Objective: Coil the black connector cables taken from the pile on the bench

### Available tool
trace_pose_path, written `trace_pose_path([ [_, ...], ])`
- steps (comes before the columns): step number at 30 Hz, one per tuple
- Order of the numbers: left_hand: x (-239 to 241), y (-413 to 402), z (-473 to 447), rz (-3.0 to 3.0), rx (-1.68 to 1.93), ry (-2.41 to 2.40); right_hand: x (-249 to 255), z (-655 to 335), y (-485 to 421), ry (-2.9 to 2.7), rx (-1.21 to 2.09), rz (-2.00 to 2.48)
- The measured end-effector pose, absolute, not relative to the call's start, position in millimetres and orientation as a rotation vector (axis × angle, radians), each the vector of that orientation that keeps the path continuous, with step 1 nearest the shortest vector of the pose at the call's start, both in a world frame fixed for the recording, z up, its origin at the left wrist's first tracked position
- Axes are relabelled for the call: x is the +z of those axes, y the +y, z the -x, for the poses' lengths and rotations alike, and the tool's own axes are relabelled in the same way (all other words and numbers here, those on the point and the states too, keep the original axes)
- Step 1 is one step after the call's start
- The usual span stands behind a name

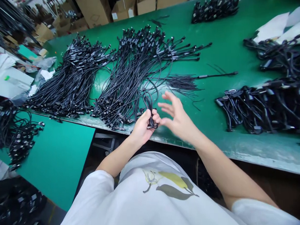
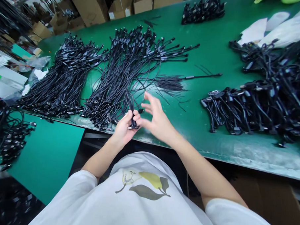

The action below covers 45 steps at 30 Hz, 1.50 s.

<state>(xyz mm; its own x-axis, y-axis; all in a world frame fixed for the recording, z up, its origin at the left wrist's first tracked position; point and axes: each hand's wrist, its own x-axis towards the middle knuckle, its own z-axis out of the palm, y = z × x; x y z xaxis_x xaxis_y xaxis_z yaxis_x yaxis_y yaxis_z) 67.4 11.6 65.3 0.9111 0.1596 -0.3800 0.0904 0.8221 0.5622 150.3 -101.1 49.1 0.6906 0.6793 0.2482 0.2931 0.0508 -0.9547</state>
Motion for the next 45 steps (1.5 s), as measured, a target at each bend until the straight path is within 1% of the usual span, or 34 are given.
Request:
trace_pose_path([
  [3, 67.7, 16.9, -74.6, -0.596, 0.087, 0.445, 35.8, -134.9, -105.0, -0.985, 0.332, 1.663],
  [6, 66.1, 16.4, -77.1, -0.596, 0.086, 0.483, 29.2, -125.4, -103.8, -0.934, 0.364, 1.687],
  [11, 63.0, 17.4, -73.8, -0.612, 0.053, 0.484, 26.0, -127.8, -102.1, -0.591, 0.741, 1.280],
  [14, 62.8, 21.4, -72.5, -0.611, 0.003, 0.520, 24.3, -130.9, -101.8, -0.498, 0.839, 1.190],
  [17, 62.5, 21.9, -74.2, -0.614, -0.021, 0.507, 23.1, -130.4, -98.3, -0.481, 0.827, 1.185],
  [24, 64.9, 5.9, -74.2, -0.728, 0.119, 0.483, 18.6, -125.3, -97.7, -0.428, 0.685, 1.195],
  [26, 64.4, 4.2, -69.7, -0.805, 0.106, 0.424, 20.0, -128.7, -105.2, -0.477, 0.723, 1.226],
  [29, 60.1, 3.1, -61.5, -0.938, 0.096, 0.296, 32.3, -140.6, -117.4, -0.599, 0.849, 1.215],
  [31, 55.9, 1.0, -56.3, -1.031, 0.039, 0.197, 46.8, -149.9, -122.1, -0.631, 0.797, 1.223],
  [33, 52.1, -2.3, -51.4, -1.076, -0.072, 0.120, 62.1, -156.7, -123.4, -0.643, 0.670, 1.298],
  [36, 48.5, -5.7, -45.4, -1.051, -0.164, 0.121, 76.3, -160.2, -122.5, -0.697, 0.597, 1.477],
  [40, 46.7, -0.8, -41.6, -1.258, -0.065, 0.213, 73.1, -157.7, -124.9, -0.756, 0.581, 1.674],
  [42, 47.2, 3.7, -42.1, -1.436, -0.041, 0.215, 68.8, -156.1, -126.9, -0.767, 0.634, 1.648],
  [45, 49.9, 7.5, -44.7, -1.538, -0.122, 0.158, 68.0, -154.6, -128.2, -0.677, 0.739, 1.450],
])
